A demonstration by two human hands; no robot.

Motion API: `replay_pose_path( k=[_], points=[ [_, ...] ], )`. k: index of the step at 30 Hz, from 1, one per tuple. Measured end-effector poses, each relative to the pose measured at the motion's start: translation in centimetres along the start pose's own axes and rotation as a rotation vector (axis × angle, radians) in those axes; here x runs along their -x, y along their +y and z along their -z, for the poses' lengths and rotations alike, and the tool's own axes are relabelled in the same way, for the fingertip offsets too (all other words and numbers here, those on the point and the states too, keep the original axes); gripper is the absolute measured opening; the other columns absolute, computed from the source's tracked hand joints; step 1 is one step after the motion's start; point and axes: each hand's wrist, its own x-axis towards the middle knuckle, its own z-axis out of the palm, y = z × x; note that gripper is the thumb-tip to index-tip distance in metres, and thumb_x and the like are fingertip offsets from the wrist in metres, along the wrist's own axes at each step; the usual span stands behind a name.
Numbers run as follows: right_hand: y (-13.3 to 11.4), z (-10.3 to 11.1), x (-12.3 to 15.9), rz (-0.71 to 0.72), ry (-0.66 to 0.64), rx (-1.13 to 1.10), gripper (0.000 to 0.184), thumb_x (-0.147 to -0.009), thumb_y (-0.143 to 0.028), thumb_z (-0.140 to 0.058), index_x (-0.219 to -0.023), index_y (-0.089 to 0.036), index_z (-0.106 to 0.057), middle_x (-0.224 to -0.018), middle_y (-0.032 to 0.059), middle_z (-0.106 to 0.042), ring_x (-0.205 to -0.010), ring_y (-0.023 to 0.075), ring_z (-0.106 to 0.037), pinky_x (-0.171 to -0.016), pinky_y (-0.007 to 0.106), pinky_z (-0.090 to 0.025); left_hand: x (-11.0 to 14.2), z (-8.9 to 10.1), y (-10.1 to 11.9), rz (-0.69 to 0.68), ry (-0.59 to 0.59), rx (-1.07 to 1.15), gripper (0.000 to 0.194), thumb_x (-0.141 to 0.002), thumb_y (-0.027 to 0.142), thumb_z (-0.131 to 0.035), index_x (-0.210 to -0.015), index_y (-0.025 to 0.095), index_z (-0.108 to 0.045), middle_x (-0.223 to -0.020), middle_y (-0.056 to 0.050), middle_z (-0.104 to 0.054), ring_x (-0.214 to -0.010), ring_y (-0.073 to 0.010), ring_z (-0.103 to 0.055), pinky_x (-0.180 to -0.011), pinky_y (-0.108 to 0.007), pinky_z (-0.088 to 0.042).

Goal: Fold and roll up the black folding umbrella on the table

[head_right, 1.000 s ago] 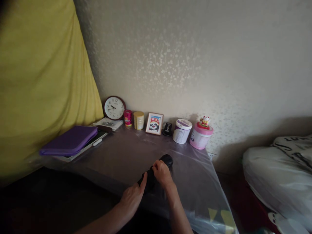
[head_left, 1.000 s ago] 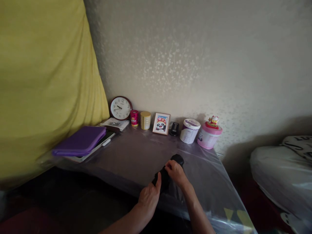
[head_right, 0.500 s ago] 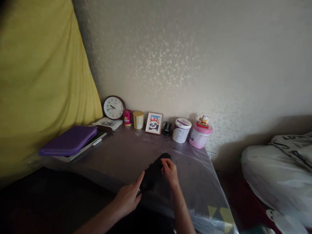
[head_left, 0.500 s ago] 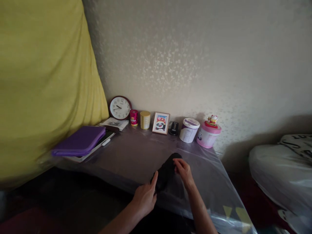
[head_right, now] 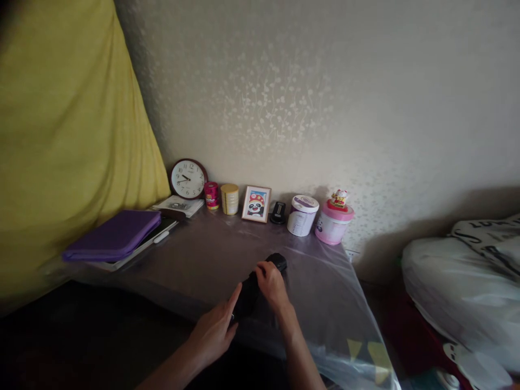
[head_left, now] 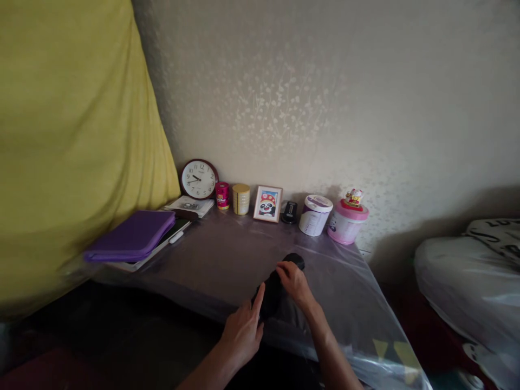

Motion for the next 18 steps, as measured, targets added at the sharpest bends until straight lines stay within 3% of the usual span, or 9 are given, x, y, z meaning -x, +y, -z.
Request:
replay_pose_path(
  k=[4, 8, 14, 18],
  points=[
    [-2.0, -0.7, 0.4, 0.009, -0.040, 0.359, 0.019, -0.080, -0.029, -0.046, -0.086, -0.018, -0.061, -0.086, 0.0063, -0.061, -0.079, 0.0157, -0.059, -0.072, 0.025, -0.042, -0.1, -0.4, 0.2, 0.007, 0.016, -0.026, 0.073, -0.080, 0.020, -0.040, -0.139, 0.020, 0.003, -0.113, -0.010, -0.053, -0.099, -0.0180, -0.054, -0.082, -0.028, -0.041],
    [-3.0, -1.5, 0.8, -0.005, -0.059, 0.543, 0.020, -0.079, -0.036, -0.050, -0.084, -0.019, -0.059, -0.089, 0.0066, -0.060, -0.081, 0.0165, -0.059, -0.069, 0.024, -0.042, -0.1, -0.6, 0.3, 0.021, 0.031, -0.065, 0.073, -0.079, 0.017, -0.041, -0.139, 0.019, 0.000, -0.110, -0.011, -0.054, -0.100, -0.0183, -0.054, -0.083, -0.028, -0.041],
    [-2.9, -2.2, 0.7, -0.006, -0.043, 0.602, 0.011, -0.078, -0.024, -0.047, -0.081, -0.018, -0.057, -0.083, 0.0069, -0.061, -0.076, 0.0168, -0.060, -0.065, 0.024, -0.040, -0.2, -0.9, 0.3, 0.015, 0.046, -0.114, 0.072, -0.079, 0.013, -0.040, -0.139, 0.019, 0.000, -0.106, -0.010, -0.055, -0.089, -0.0181, -0.058, -0.075, -0.028, -0.045],
    [-2.4, -2.1, 0.4, -0.020, 0.004, 0.446, 0.015, -0.076, -0.014, -0.042, -0.080, -0.017, -0.057, -0.080, 0.0059, -0.062, -0.073, 0.0155, -0.059, -0.064, 0.024, -0.040, -0.5, -1.0, 0.1, 0.005, 0.011, -0.137, 0.070, -0.080, 0.011, -0.036, -0.139, 0.019, 0.000, -0.106, -0.011, -0.055, -0.085, -0.0164, -0.060, -0.072, -0.025, -0.044]
  ],
)
